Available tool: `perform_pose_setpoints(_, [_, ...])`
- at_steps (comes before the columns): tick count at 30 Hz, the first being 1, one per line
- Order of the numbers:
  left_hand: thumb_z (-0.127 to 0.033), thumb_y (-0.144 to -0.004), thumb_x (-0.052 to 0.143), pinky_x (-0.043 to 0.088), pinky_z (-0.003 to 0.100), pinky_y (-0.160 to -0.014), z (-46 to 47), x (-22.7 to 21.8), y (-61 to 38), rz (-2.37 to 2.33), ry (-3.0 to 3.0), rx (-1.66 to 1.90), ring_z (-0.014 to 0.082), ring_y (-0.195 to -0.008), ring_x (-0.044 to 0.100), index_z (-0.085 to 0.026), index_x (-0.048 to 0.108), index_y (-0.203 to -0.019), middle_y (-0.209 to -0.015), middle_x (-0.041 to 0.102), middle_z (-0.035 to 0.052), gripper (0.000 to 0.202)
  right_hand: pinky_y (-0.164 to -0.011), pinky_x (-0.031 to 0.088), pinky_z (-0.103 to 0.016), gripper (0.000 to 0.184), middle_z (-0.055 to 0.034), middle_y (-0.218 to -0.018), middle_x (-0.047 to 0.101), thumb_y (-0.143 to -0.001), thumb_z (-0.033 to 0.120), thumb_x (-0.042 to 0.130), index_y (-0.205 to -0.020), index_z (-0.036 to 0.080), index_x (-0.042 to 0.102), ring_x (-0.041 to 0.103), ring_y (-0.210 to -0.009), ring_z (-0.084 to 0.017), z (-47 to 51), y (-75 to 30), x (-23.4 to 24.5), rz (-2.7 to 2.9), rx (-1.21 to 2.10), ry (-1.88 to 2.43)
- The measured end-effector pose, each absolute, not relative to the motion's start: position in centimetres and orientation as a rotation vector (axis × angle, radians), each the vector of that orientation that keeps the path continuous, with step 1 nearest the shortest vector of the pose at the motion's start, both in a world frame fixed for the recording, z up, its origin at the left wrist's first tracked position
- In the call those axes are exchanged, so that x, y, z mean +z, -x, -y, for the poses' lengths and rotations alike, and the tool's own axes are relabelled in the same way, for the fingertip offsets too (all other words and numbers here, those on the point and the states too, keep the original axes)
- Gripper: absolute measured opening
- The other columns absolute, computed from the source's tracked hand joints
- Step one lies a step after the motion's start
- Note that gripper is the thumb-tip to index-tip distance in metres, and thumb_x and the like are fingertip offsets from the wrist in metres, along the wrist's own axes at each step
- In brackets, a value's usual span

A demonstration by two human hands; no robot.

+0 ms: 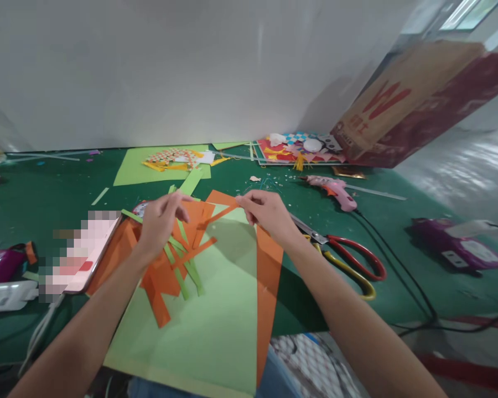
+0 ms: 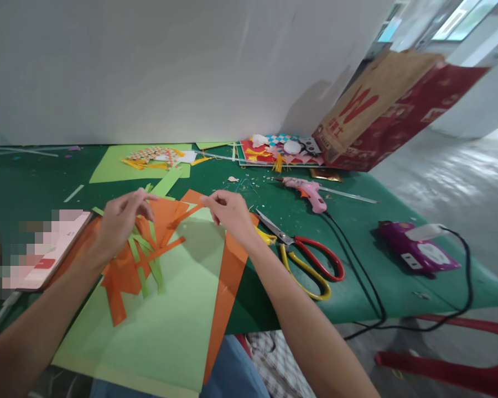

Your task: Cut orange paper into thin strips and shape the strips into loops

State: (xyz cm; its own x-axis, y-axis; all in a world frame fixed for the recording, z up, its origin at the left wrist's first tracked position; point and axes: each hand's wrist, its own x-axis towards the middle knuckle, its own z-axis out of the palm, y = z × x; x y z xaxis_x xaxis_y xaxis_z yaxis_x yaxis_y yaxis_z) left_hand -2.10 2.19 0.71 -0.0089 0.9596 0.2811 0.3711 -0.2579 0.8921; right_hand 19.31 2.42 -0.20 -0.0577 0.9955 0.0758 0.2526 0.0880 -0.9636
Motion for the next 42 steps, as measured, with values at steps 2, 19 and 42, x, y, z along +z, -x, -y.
perform_pose_setpoints(2, [-0.037, -0.088, 0.048, 0.044, 0.023, -0.050, -2.5, 0.8, 2.4, -1.403, -1.558, 1.447, 0.0115, -0.045, 0.053, -0.017, 0.065, -0.070, -0.047, 0.055, -0.0014, 0.032, -0.042, 0.028, -0.021, 0.039, 0.0057, -0.044, 0.045, -0.073, 0.050, 0.061, -0.055, 0.018, 0.048, 0.039, -0.039, -0.006, -2.4, -19.2, -0.4, 1.570, 1.174, 1.320])
perform_pose_setpoints(19, [-0.023, -0.082, 0.050, 0.018, 0.022, -0.036, -3.5, 1.6, 3.4, -1.099, -0.894, 1.655, 0.0047, -0.030, 0.014, -0.019, 0.046, -0.049, -0.031, 0.018, -0.0099, 0.033, -0.090, 0.045, -0.038, 0.027, -0.0110, -0.112, 0.067, -0.084, 0.023, 0.059, -0.109, 0.018, 0.067, 0.058, -0.110, -0.025, -0.4, -15.1, -3.3, 2.379, 0.437, 0.908])
perform_pose_setpoints(42, [-0.024, -0.083, 0.045, 0.022, 0.022, -0.037, -3.9, 1.2, 4.6, -1.122, -0.855, 1.688, 0.0065, -0.032, 0.015, -0.021, 0.042, -0.057, -0.037, 0.018, -0.0106, 0.026, -0.109, 0.031, -0.049, 0.043, -0.0150, -0.128, 0.058, -0.091, 0.042, 0.045, -0.119, 0.014, 0.063, 0.039, -0.132, -0.028, 0.9, -12.4, -4.8, 2.545, 0.178, 0.836])
